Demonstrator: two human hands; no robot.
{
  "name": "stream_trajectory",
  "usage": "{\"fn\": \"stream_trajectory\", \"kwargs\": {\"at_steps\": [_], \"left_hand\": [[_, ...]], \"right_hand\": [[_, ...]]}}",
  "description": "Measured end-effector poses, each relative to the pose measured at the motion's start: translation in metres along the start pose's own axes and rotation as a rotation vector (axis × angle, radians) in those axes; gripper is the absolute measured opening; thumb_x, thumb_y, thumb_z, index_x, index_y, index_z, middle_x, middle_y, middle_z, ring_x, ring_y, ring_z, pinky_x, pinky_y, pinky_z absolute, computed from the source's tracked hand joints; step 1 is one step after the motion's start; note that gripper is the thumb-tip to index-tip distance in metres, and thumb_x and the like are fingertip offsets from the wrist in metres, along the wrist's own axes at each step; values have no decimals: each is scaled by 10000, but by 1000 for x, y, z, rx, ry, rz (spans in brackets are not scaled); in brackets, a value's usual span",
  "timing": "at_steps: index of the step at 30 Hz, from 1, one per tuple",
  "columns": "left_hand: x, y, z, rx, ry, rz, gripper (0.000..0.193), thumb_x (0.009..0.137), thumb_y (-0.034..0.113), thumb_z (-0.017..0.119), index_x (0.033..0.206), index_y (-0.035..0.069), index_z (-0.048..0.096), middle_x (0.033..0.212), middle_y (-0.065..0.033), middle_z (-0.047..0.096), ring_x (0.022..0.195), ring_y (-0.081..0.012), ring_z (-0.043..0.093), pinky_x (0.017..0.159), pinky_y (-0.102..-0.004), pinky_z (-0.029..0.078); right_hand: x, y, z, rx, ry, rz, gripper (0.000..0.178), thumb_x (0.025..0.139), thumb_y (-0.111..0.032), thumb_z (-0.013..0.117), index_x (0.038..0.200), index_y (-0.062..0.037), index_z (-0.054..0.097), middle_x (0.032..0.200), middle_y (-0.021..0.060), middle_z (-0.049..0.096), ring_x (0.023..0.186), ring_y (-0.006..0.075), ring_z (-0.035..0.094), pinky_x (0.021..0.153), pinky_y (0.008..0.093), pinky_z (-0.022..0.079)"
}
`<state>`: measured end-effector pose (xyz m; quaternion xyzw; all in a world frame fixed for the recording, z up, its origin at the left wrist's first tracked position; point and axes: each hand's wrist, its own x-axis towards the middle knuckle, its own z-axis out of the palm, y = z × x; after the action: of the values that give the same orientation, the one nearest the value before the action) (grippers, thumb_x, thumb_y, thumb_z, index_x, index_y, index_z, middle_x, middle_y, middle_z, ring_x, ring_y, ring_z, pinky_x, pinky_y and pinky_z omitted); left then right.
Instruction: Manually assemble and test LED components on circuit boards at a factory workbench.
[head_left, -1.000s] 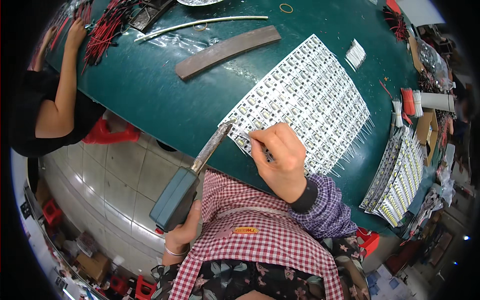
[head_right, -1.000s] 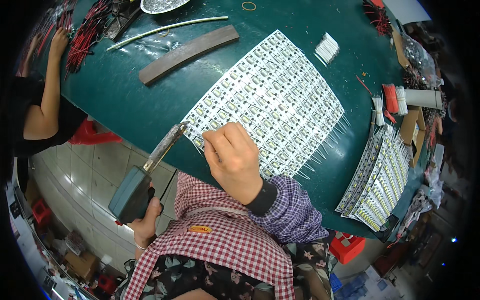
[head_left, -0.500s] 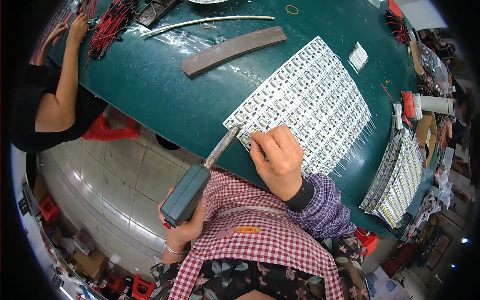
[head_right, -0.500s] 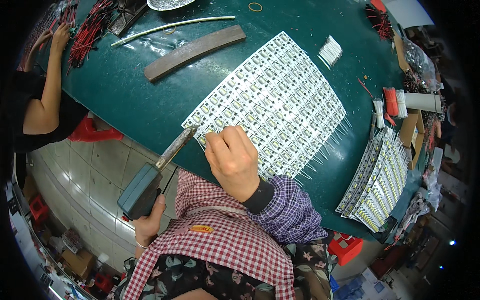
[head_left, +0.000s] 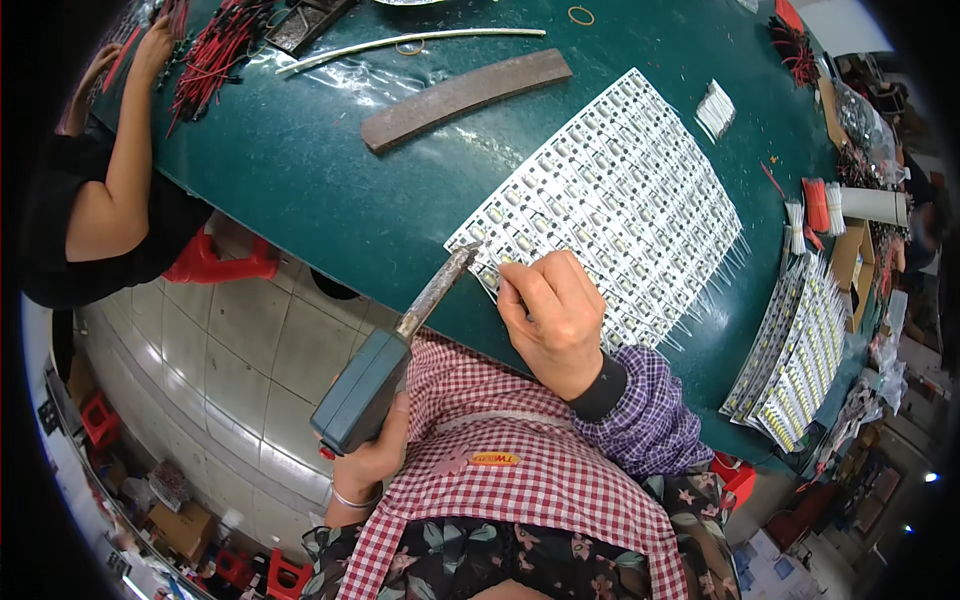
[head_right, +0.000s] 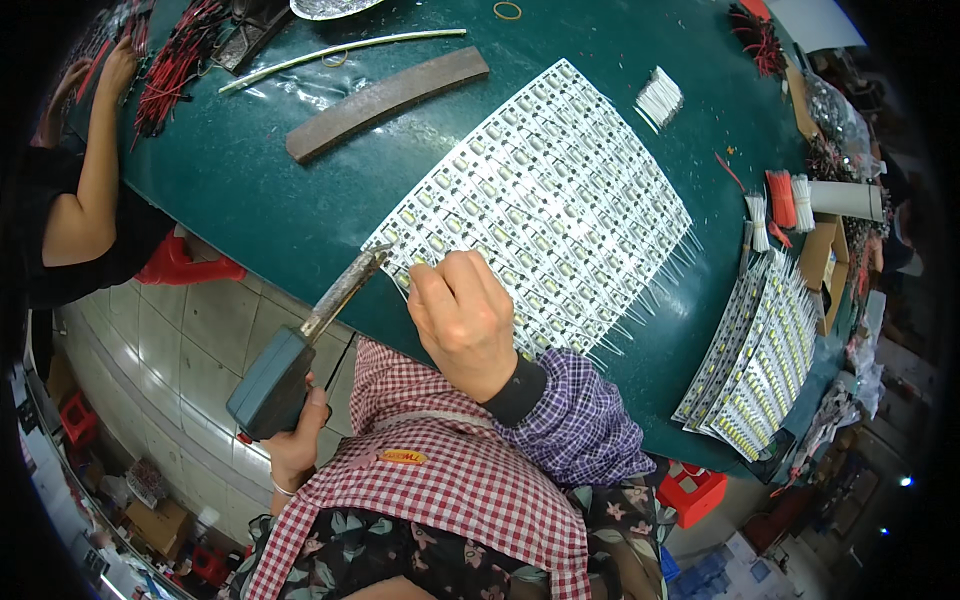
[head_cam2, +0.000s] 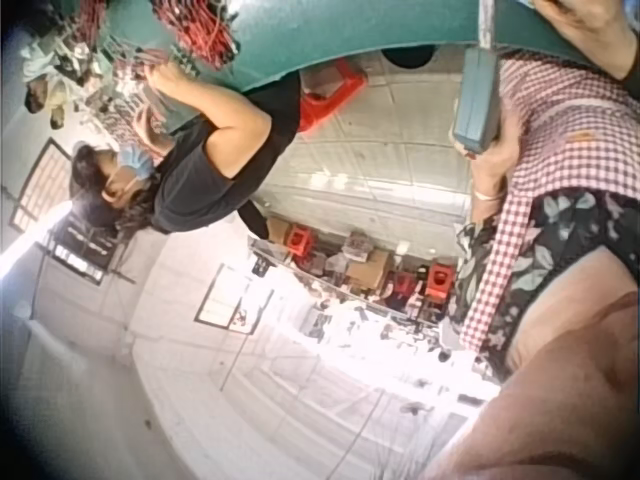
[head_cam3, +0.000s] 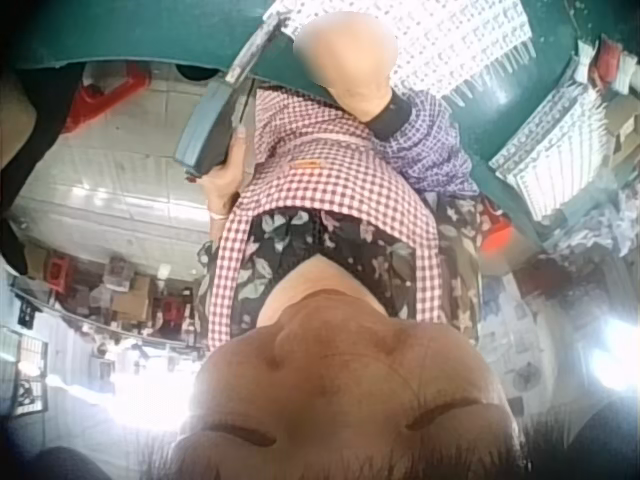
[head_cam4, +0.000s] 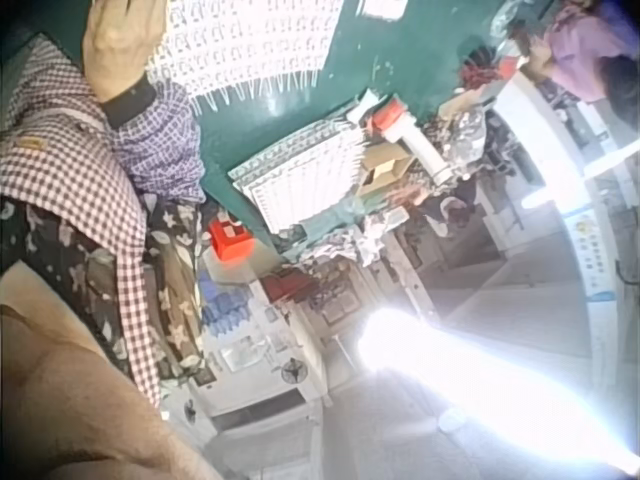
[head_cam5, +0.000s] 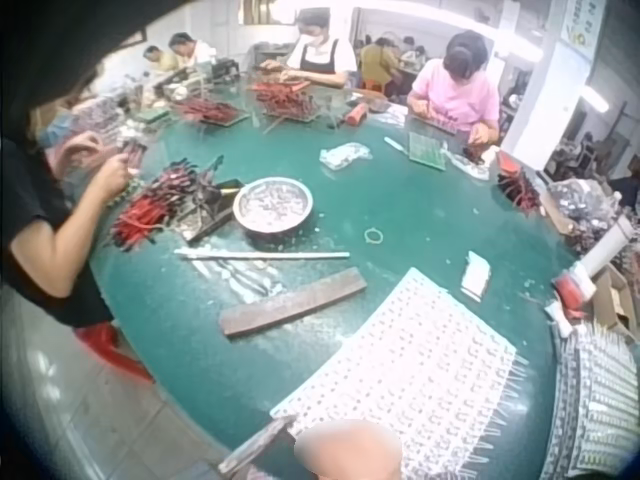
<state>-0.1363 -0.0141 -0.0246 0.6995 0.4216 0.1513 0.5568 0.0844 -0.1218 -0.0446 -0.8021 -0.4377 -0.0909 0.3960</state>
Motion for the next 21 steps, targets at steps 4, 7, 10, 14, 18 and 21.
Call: {"fn": "stream_trajectory", "kwargs": {"at_steps": [4, 7, 10, 14, 18, 21], "left_hand": [[-2, -2, -2, 28, 9, 84, 212, 785, 14, 734, 977, -54, 673, 878, -112, 699, 684, -197, 667, 690, -300, 528], [-2, -6, -3, 104, -13, 134, 216, 785, 5, 732, 982, -59, 671, 876, -111, 700, 690, -193, 667, 690, -303, 531], [0, -1, -2, 47, -17, 77, 224, 780, 0, 733, 985, -63, 670, 868, -111, 701, 691, -189, 667, 676, -304, 532], [-1, 2, 0, -17, 29, 34, 213, 771, -1, 739, 966, -61, 678, 852, -116, 701, 694, -180, 668, 643, -294, 528], [0, 1, 0, 30, 21, 47, 184, 763, 11, 747, 927, -50, 689, 850, -120, 699, 672, -177, 663, 615, -275, 518], [3, -3, 0, 109, -5, 116, 188, 745, 8, 745, 917, -45, 693, 830, -119, 686, 653, -184, 659, 587, -267, 509]], "right_hand": [[0, 0, 0, -10, -10, -16, 249, 687, 79, 707, 904, -7, 621, 729, 78, 446, 656, 230, 523, 535, 333, 439], [1, -2, -1, -8, 5, 29, 269, 666, 104, 730, 889, -26, 654, 703, 71, 503, 625, 227, 540, 528, 333, 435], [2, -2, -4, 6, -17, 33, 255, 684, 101, 737, 895, -22, 663, 711, 73, 507, 621, 229, 539, 532, 333, 436], [10, -8, -25, 71, -101, 77, 206, 733, 79, 712, 920, 11, 656, 746, 91, 491, 676, 246, 533, 568, 345, 444], [17, 1, -26, 101, -86, 89, 209, 727, 81, 718, 911, 2, 657, 751, 91, 499, 687, 248, 535, 578, 348, 438], [15, 12, -15, 99, -73, 51, 209, 726, 83, 722, 905, -6, 661, 749, 87, 510, 686, 242, 537, 577, 346, 436]]}}
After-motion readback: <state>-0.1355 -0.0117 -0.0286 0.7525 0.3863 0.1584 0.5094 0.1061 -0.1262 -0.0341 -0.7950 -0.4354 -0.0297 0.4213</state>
